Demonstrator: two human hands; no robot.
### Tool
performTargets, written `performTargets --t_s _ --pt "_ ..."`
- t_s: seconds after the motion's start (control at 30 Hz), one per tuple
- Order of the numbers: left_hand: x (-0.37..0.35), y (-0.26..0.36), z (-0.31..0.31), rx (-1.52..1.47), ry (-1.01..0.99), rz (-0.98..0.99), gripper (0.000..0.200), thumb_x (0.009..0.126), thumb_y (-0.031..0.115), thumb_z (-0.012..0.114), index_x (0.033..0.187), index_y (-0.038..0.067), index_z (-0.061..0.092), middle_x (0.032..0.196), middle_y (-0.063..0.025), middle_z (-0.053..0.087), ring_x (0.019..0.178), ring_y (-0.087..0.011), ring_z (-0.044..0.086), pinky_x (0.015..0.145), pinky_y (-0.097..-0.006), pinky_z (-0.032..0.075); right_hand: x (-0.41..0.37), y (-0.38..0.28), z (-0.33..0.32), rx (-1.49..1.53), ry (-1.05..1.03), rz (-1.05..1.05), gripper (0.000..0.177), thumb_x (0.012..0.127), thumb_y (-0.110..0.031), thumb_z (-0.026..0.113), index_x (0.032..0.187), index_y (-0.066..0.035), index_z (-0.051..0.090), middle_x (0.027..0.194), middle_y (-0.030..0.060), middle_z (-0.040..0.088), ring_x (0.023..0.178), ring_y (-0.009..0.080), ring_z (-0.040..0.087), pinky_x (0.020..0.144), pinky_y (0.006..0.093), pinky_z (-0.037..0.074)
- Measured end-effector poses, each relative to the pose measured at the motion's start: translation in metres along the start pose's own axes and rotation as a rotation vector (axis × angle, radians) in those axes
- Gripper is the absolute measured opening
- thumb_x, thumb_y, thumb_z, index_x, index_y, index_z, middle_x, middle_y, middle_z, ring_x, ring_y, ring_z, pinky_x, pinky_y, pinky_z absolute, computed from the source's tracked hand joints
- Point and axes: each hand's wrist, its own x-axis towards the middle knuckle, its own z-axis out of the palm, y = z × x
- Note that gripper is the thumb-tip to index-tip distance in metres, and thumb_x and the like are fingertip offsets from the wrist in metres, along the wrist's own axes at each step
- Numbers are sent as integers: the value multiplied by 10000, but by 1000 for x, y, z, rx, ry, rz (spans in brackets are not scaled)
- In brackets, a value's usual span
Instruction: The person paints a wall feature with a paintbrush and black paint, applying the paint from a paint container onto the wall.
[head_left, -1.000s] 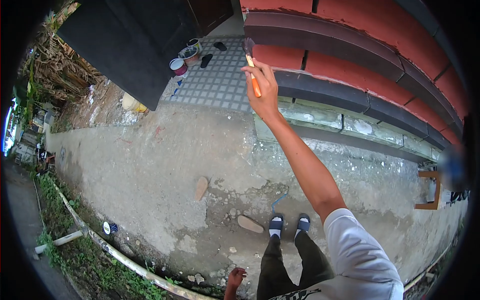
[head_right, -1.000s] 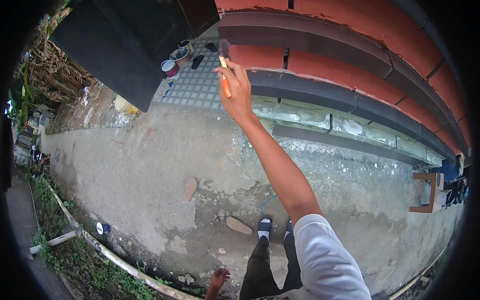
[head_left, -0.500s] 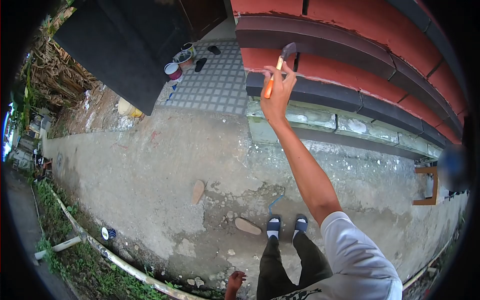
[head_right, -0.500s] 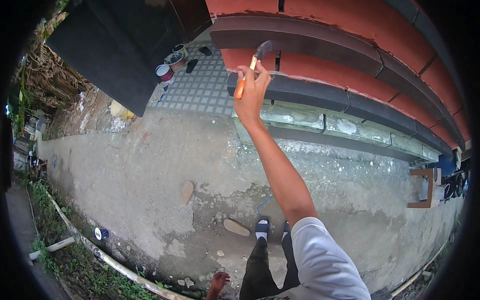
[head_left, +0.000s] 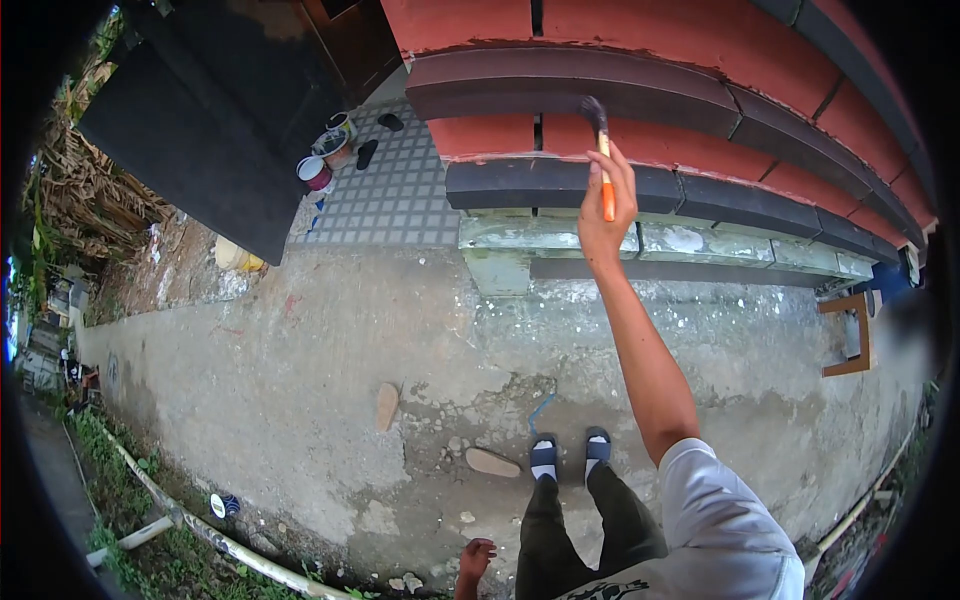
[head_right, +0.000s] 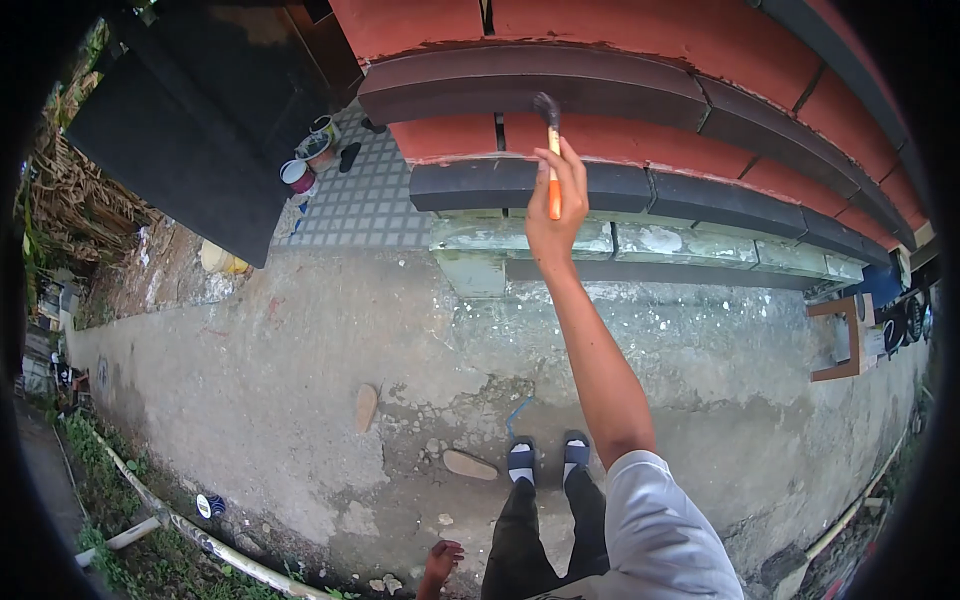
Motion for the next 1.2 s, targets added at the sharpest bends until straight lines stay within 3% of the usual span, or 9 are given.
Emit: performTargets --t_s 0.17,0.33,0.57,0.73,0.83,0.93,1.03,1.2 --pt "-1 -6 -10 26 -36 19 187 958 223 584 1028 61 646 906 -87 727 766 -199 717 619 -301 522 45 29 -80 -258 357 0 204 1034 -189 548 1107 -68 694 1309 164 576 1213 286 573 979 400 461" --pt "0 -15 -11 78 -49 -38 191 967 228 586 1017 53 646 895 -86 728 748 -192 716 600 -291 517 35 9 -30 -250 103 -111 164 1006 -128 581 1078 -48 703 1230 185 620 1190 328 602 961 402 477" --pt "8 9 -18 114 -73 62 156 944 172 581 1012 48 646 890 -84 724 749 -184 709 610 -285 519 2 -37 31 165 -327 -128 167 940 -27 631 1092 -55 697 1297 160 618 1179 340 620 965 400 494" --pt "10 24 -13 122 -94 35 137 919 123 576 1016 52 643 905 -90 713 762 -202 708 663 -314 549 38 -2 -20 72 -206 -123 187 951 -45 631 1124 -57 699 1297 167 627 1175 337 627 968 394 499" --pt "13 24 -11 51 -163 71 92 948 143 608 998 81 654 874 -69 724 726 -164 694 579 -271 497 60 25 -72 -43 -122 -172 179 951 -59 635 1117 -54 701 1296 176 625 1163 344 631 957 407 510" --pt "17 22 -5 97 -157 -1 87 958 140 605 1002 81 651 876 -68 722 729 -166 691 577 -273 497 81 43 -128 -159 12 -120 170 985 -97 605 1111 -55 711 1281 172 634 1171 332 632 966 401 505" --pt "23 20 0 140 -171 46 86 966 131 589 1009 85 648 875 -64 720 726 -162 689 576 -272 497 102 52 -165 -295 193 -83 181 1001 -132 585 1098 -56 717 1259 172 636 1163 328 631 951 396 502" --pt "19 30 3 165 -185 29 131 957 164 602 1049 75 628 932 -74 724 775 -179 699 641 -286 513 94 50 -134 -366 181 -115 146 976 -104 598 1057 -70 715 1241 174 639 1173 346 612 966 431 476"
